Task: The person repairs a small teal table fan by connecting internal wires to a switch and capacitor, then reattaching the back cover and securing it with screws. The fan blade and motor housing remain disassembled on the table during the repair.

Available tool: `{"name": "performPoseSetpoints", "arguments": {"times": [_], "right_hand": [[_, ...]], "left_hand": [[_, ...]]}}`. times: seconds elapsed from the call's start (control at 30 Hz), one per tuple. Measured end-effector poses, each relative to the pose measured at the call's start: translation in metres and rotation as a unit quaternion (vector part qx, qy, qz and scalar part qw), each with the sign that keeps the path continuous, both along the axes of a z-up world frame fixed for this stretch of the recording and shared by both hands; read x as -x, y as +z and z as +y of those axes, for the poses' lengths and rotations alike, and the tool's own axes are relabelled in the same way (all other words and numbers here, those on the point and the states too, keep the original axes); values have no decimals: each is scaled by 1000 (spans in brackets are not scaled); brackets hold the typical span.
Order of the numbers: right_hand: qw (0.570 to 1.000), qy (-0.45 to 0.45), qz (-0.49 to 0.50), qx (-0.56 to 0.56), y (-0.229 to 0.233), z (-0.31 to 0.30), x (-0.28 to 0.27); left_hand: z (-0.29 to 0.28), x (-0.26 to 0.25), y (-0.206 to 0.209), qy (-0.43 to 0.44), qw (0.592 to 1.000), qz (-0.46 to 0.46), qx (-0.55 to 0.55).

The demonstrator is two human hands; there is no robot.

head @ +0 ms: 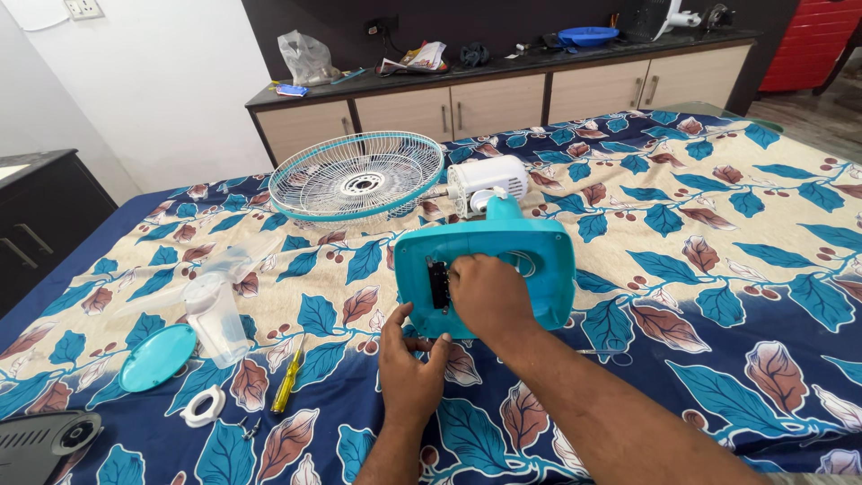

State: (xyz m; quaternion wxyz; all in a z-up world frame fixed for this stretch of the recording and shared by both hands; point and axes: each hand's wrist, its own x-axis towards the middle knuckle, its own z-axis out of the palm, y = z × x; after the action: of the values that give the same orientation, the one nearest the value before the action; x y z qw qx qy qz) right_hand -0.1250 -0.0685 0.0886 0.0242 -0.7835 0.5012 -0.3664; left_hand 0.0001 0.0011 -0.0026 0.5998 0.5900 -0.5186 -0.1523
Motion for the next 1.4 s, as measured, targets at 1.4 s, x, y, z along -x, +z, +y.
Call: {"name": "performPoseSetpoints", "arguments": {"times": [1.4], "right_hand": [[987,-97,92,-87,-85,41,190]], "left_hand": [[24,21,15,-80,980,-183,13]]}}
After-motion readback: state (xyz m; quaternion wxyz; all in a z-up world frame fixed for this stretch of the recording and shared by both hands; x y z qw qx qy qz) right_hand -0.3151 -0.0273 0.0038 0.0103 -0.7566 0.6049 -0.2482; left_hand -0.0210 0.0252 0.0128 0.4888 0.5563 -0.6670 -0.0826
